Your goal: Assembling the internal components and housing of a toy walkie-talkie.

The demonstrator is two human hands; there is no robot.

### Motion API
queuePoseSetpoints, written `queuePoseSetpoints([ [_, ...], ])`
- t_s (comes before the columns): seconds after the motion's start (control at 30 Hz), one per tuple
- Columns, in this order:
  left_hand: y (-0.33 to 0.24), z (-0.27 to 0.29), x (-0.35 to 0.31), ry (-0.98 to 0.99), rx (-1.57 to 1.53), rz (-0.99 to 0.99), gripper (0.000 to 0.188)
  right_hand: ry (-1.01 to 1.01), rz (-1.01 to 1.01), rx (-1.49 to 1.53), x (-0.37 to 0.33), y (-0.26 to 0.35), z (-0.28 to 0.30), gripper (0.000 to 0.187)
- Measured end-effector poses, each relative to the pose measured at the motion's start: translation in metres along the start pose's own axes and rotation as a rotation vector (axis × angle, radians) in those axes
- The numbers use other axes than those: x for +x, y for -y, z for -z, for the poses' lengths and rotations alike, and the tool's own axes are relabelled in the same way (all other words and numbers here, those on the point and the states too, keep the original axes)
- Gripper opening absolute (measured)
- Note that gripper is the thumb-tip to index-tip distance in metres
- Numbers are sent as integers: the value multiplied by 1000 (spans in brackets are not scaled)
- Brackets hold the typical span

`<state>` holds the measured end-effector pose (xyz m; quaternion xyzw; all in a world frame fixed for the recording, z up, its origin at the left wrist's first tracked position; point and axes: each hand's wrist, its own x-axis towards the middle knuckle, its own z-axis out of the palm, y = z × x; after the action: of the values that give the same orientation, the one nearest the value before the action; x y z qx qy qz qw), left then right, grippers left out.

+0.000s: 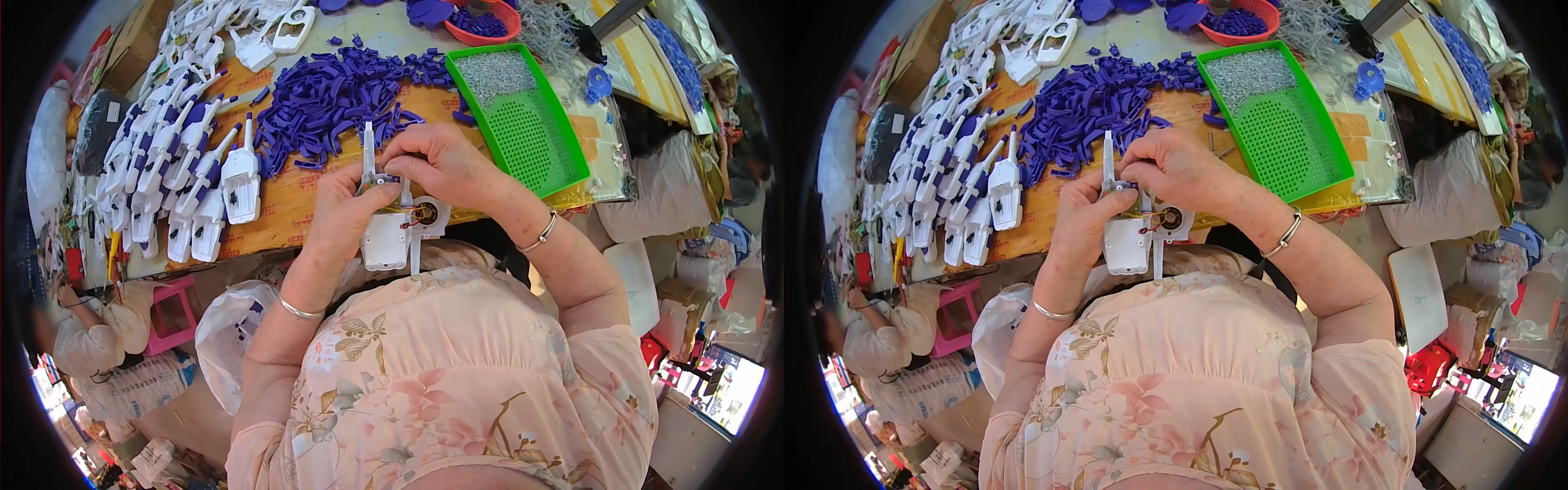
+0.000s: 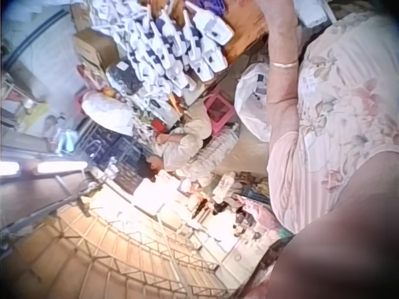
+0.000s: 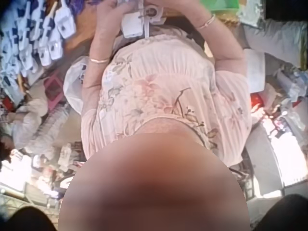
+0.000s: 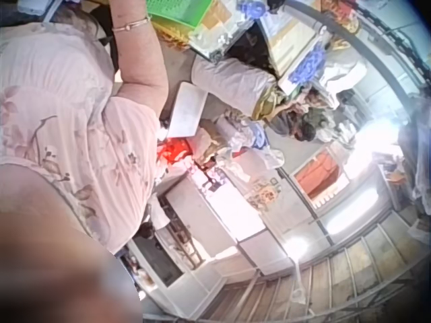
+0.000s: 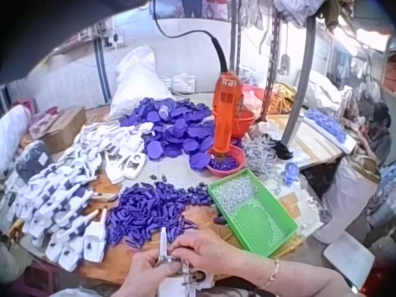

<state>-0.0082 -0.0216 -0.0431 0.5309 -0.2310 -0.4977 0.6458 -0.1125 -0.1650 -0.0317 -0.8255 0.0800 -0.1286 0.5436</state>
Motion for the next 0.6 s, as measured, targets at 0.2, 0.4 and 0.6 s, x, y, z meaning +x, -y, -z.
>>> queuePoseSetpoints([
  [0.2,-13,16,9,-122,-89,42,17,-157,169,-332,-21,11,24,27],
  [0.4,-10,31,14,-170,-160,-28,21,-63,268,-707,-44,7,0,29],
  [0.6,-14,35,9,-144,-200,17,25,8,343,-764,-38,-1,-1,19],
])
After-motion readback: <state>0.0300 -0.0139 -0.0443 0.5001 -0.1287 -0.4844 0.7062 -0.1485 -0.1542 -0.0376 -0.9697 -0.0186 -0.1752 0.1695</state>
